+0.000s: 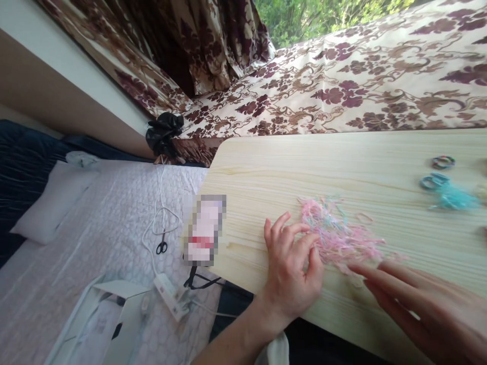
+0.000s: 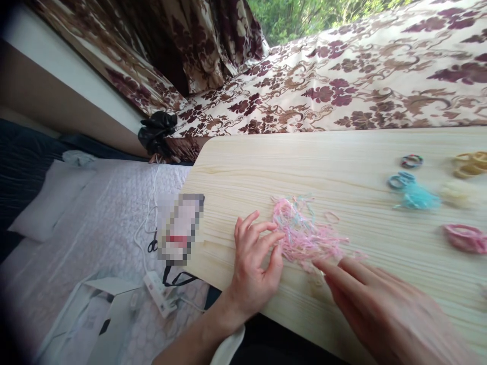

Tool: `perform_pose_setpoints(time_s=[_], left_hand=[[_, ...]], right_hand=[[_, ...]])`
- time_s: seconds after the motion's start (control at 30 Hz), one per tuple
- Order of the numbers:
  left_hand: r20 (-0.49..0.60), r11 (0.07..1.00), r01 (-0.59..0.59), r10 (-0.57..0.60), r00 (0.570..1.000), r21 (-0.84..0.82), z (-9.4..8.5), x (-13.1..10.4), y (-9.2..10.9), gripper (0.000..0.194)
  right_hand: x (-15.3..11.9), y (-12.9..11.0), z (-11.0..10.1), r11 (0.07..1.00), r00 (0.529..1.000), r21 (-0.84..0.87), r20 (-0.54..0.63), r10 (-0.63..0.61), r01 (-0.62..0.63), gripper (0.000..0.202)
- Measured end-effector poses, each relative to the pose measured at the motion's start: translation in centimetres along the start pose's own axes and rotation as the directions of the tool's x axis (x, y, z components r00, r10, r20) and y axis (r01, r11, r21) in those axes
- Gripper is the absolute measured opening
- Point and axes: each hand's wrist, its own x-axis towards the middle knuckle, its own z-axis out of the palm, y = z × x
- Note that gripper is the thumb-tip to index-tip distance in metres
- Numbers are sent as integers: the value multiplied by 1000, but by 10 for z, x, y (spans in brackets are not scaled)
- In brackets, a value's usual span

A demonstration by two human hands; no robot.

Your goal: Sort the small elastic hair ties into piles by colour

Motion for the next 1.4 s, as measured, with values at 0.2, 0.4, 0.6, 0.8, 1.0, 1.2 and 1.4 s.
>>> perform_pose_setpoints(time_s=[0.2,0.4,0.6,0.8,1.0,1.2,1.4], left_hand=[[-12,1000,-5,4,1000,-5,0,0,1,24],[3,1000,-9,9,1000,-27,0,0,1,24],[-2,1000,-19,19,1000,-16,0,0,0,25],[1,999,-31,31,1000,-12,0,0,0,24],[-2,999,-33,33,999,-5,0,1,1,23],[3,999,-42,42,999,-11,0,0,-1,24],[5,1000,-31,31,1000,-2,1,0,-1,25]], right_hand=[[5,-13,-14,993,991,-72,95,-90,97,25],[-6,-10,-24,991,995,-125,90,-44,55,23],[-7,-12,-27,994,995,-113,100,20,-9,29],[-7,-15,-22,997,994,-70,107,26,-19,25],[3,-18,-19,992,996,-127,89,5,7,27],[2,-19,-17,994,990,-108,141,-11,26,29],[2,-16,-20,994,993,-110,118,5,8,26]])
